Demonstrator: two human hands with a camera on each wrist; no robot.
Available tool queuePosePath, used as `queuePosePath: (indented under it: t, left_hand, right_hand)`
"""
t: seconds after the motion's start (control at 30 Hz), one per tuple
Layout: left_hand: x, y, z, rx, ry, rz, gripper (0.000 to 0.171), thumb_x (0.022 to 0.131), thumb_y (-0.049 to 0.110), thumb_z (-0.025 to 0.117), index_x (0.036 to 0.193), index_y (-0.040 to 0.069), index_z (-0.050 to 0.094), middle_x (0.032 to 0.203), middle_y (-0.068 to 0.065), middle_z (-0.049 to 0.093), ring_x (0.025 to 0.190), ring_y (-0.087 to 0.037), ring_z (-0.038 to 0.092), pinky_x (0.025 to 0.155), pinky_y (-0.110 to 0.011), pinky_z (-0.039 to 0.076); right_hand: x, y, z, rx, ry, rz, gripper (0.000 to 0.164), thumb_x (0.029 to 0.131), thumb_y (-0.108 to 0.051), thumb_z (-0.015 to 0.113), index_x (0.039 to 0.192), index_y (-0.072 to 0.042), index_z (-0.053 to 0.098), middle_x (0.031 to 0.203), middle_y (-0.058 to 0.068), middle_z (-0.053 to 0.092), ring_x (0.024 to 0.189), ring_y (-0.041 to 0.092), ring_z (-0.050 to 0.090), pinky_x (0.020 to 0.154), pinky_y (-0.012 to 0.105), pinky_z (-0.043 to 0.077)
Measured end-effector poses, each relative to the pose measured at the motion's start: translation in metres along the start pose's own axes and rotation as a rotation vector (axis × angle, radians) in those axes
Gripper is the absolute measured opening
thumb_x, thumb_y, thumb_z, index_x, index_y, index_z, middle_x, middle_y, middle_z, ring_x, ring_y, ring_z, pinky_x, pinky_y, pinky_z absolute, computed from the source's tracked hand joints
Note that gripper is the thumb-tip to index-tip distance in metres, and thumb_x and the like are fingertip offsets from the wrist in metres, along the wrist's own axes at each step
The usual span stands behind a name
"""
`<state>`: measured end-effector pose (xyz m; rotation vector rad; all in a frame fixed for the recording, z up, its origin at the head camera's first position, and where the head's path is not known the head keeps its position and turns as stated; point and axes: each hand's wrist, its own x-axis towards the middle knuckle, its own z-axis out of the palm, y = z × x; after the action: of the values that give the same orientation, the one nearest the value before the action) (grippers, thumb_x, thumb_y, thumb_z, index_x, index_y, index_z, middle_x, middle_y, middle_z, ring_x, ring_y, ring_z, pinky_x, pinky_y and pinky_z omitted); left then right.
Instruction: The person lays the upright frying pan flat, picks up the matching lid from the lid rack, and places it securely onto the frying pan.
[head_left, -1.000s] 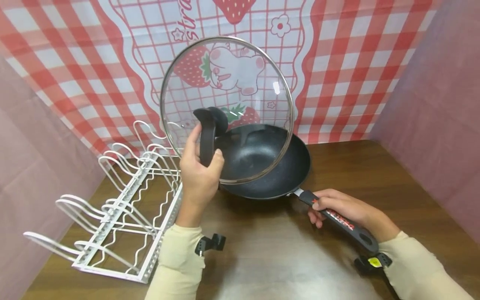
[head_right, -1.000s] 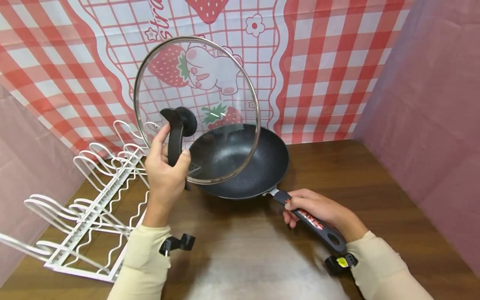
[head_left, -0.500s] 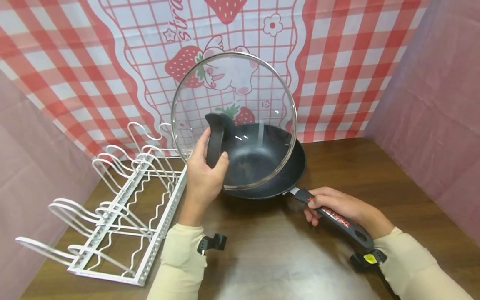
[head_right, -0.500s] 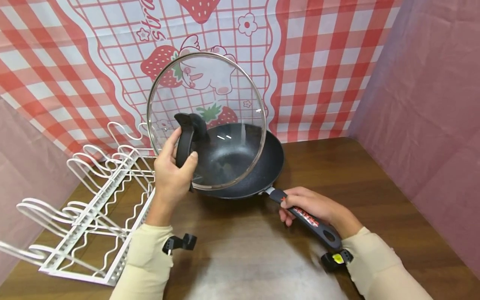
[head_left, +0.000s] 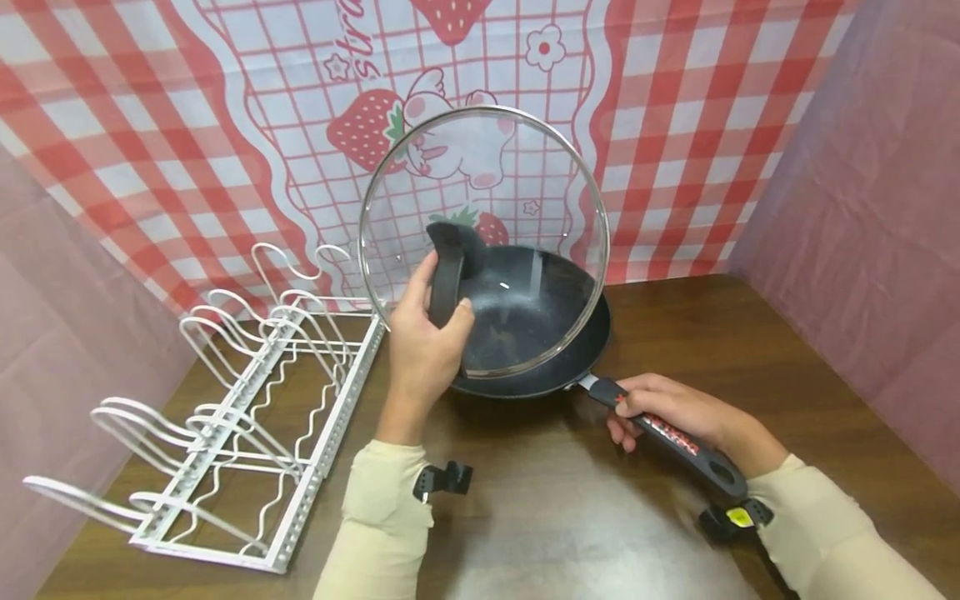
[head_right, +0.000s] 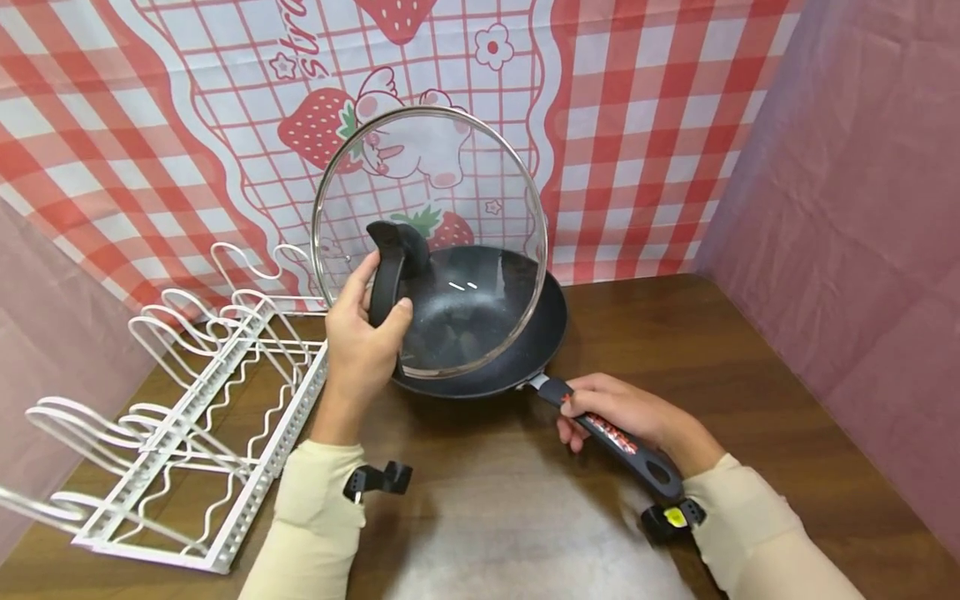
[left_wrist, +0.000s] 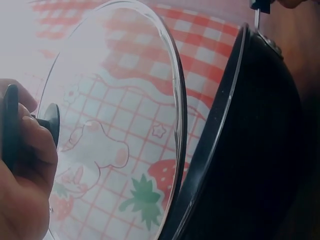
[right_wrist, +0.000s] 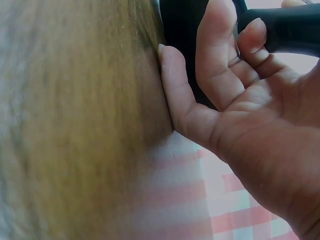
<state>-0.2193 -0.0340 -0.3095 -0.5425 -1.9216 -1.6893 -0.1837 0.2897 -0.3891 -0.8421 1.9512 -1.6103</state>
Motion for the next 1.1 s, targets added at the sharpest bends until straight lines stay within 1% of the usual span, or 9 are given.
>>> queuePosePath:
  t: [0.13,0.23,0.33,0.43,0.5,0.7,0.87,0.93,1.1]
  left_hand:
    - [0.001,0.002,0.006,0.03,-0.007,-0.024,0.067,0.084,0.006,0.067,0.148,0.008,0.047,0.086,-0.011,0.065,0.068,-0.015,0.059,0.06,-0.029,0.054]
    - [0.001,0.002,0.01,0.026,-0.024,-0.049,0.067,0.083,0.006,0.067,0.148,0.007,0.047,0.09,-0.011,0.067,0.068,-0.015,0.06,0.061,-0.03,0.055]
    - [0.001,0.001,0.012,0.003,-0.045,-0.069,0.068,0.084,0.004,0.066,0.149,0.007,0.046,0.1,-0.013,0.069,0.071,-0.016,0.062,0.064,-0.031,0.057]
    - [0.001,0.001,0.013,-0.001,-0.048,-0.073,0.068,0.084,0.004,0.066,0.149,0.007,0.046,0.11,-0.012,0.069,0.077,-0.017,0.064,0.069,-0.032,0.058]
    - [0.002,0.001,0.013,-0.002,-0.046,-0.073,0.068,0.084,0.004,0.066,0.149,0.007,0.046,0.114,-0.013,0.069,0.079,-0.017,0.064,0.07,-0.033,0.058]
    - [0.003,0.0,0.016,-0.001,-0.047,-0.087,0.067,0.084,0.005,0.065,0.148,0.006,0.046,0.111,-0.013,0.069,0.075,-0.016,0.063,0.067,-0.033,0.056]
    - [0.003,-0.002,0.019,0.037,-0.051,-0.102,0.067,0.083,0.008,0.066,0.147,0.003,0.048,0.121,-0.01,0.067,0.086,-0.016,0.064,0.077,-0.031,0.055]
    - [0.003,-0.003,0.019,0.061,-0.051,-0.107,0.067,0.082,0.01,0.067,0.147,0.004,0.048,0.119,-0.01,0.068,0.086,-0.016,0.064,0.078,-0.03,0.055]
    - [0.003,-0.004,0.019,0.083,-0.057,-0.107,0.066,0.082,0.01,0.067,0.145,0.004,0.05,0.104,-0.015,0.072,0.076,-0.016,0.064,0.07,-0.031,0.056]
  right_hand:
    - [0.0,-0.001,0.0,0.012,-0.002,0.0,0.025,0.096,-0.002,0.04,0.096,0.008,0.063,0.084,0.032,0.061,0.072,0.029,0.068,0.069,0.035,0.054]
    - [0.0,0.0,0.001,0.015,-0.003,-0.005,0.025,0.096,-0.002,0.039,0.096,0.009,0.062,0.084,0.032,0.061,0.072,0.03,0.067,0.07,0.035,0.053]
    - [0.0,0.0,0.002,0.008,-0.002,-0.005,0.026,0.096,-0.002,0.039,0.096,0.009,0.062,0.083,0.032,0.061,0.071,0.03,0.068,0.07,0.034,0.053]
    - [0.0,-0.001,0.002,0.006,-0.001,-0.004,0.025,0.096,-0.002,0.04,0.096,0.009,0.063,0.084,0.032,0.061,0.072,0.03,0.068,0.069,0.034,0.053]
    - [0.0,-0.001,0.001,0.008,0.0,-0.001,0.025,0.097,-0.002,0.04,0.097,0.008,0.063,0.084,0.032,0.062,0.072,0.029,0.068,0.069,0.034,0.053]
    - [-0.001,0.0,-0.001,0.006,-0.003,-0.005,0.025,0.097,-0.002,0.04,0.097,0.008,0.063,0.084,0.031,0.062,0.072,0.029,0.068,0.069,0.034,0.053]
    - [-0.002,0.001,-0.001,0.016,-0.004,-0.011,0.025,0.097,-0.002,0.039,0.097,0.008,0.063,0.084,0.031,0.062,0.072,0.029,0.068,0.069,0.035,0.054]
    - [-0.001,0.001,-0.001,0.017,-0.003,-0.009,0.025,0.097,-0.002,0.04,0.097,0.008,0.063,0.084,0.031,0.062,0.072,0.03,0.068,0.069,0.035,0.054]
    - [0.0,0.0,0.0,0.01,0.001,-0.005,0.024,0.096,-0.002,0.04,0.097,0.007,0.063,0.084,0.031,0.062,0.072,0.031,0.068,0.069,0.035,0.053]
